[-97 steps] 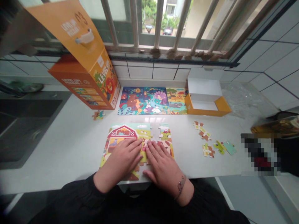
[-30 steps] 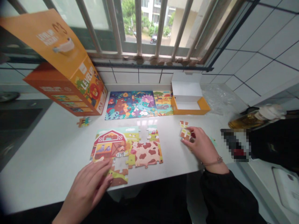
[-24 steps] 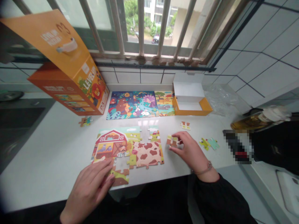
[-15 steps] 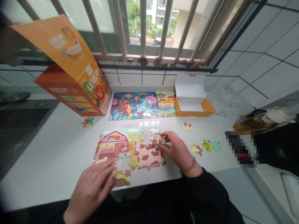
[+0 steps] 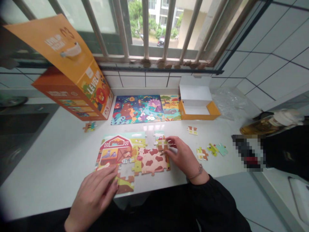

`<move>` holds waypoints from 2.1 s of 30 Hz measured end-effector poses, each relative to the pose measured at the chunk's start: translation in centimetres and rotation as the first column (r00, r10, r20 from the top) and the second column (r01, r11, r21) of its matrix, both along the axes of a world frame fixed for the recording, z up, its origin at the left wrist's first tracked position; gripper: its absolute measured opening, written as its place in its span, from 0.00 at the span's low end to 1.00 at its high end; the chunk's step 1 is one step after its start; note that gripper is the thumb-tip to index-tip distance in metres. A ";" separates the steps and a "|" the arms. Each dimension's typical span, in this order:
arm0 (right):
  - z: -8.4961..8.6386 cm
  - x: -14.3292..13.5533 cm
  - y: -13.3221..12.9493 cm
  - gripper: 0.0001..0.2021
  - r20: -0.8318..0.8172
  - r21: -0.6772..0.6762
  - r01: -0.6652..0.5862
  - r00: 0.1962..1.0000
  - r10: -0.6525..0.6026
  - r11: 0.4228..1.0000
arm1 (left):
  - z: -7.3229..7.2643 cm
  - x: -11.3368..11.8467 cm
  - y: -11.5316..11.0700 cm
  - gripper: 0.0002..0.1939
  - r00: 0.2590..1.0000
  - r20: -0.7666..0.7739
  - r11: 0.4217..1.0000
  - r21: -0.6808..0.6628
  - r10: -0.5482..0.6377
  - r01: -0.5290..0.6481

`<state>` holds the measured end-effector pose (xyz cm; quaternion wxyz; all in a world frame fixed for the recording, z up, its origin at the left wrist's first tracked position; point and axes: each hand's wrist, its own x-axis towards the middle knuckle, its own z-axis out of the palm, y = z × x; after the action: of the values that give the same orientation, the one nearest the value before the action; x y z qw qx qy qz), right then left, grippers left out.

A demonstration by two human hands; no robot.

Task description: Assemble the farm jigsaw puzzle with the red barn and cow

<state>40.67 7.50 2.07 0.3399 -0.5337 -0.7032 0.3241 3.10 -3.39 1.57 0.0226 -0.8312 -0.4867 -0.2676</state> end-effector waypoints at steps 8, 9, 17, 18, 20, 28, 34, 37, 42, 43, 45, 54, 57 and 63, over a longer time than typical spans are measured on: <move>0.7 1.0 -0.1 0.18 0.151 0.094 0.029 0.988 -0.043 0.995 | -0.4 -0.3 -0.1 0.15 1.000 -0.019 1.000 -0.014 0.001 -0.001; 0.9 1.3 -0.2 0.19 0.189 0.114 0.058 0.979 -0.079 0.992 | -0.4 -0.3 -0.1 0.15 1.000 -0.019 1.000 -0.014 -0.001 0.000; 1.6 4.8 -3.5 0.17 0.304 0.133 0.104 0.942 -0.140 0.986 | -0.3 -0.3 -0.4 0.12 1.000 0.003 1.000 -0.003 0.002 -0.002; 1.5 5.2 -4.1 0.16 0.307 0.120 0.084 0.944 -0.118 0.989 | -0.3 -0.3 -0.4 0.12 1.000 0.003 1.000 -0.005 0.004 -0.004; 1.3 6.0 -5.0 0.14 0.314 0.087 0.061 0.946 -0.085 0.994 | -0.3 -0.2 -0.4 0.13 1.000 0.003 1.000 -0.002 0.002 -0.002; 1.0 6.6 -6.4 0.15 0.338 0.018 0.025 0.941 -0.030 1.000 | -0.1 -0.1 -0.1 0.11 1.000 0.003 1.000 0.028 -0.005 0.005; 0.6 5.8 -6.4 0.21 0.420 0.059 0.108 0.899 -0.123 0.992 | -0.2 -0.2 -0.2 0.12 1.000 0.007 1.000 0.007 0.008 -0.008; -0.1 5.0 -7.5 0.27 0.488 0.097 0.212 0.841 -0.232 0.972 | -0.2 -0.2 0.0 0.13 1.000 0.007 1.000 0.009 0.005 -0.005; 0.6 4.5 -8.4 0.22 0.494 0.120 0.158 0.847 -0.197 0.980 | -0.4 -0.4 0.0 0.14 1.000 0.005 1.000 0.008 -0.003 0.003; 1.0 4.7 -8.3 0.20 0.487 0.140 0.097 0.860 -0.154 0.985 | -0.5 -0.4 0.0 0.14 1.000 0.004 1.000 0.003 -0.004 0.004; 1.9 5.1 -7.9 0.18 0.478 0.150 -0.049 0.878 -0.029 0.987 | -0.6 -0.5 0.0 0.14 1.000 0.001 1.000 -0.005 -0.002 0.002; 1.0 6.4 -13.1 0.31 0.532 0.195 -0.243 0.840 0.106 0.950 | -0.5 -0.8 0.4 0.11 0.999 0.003 0.999 -0.008 -0.036 0.036; 0.3 6.6 -15.0 0.32 0.536 0.270 -0.229 0.842 0.051 0.935 | -0.7 -1.0 0.6 0.11 0.999 -0.006 0.999 -0.011 -0.050 0.050; 0.3 5.6 -15.5 0.33 0.487 0.386 -0.175 0.873 -0.039 0.906 | -0.6 -1.2 1.0 0.13 0.996 -0.048 0.997 -0.001 -0.071 0.071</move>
<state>46.24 -7.99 2.39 0.2475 -0.4864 -0.8372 0.0343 1.89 -2.42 0.95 0.0251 -0.8541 -0.4563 -0.2483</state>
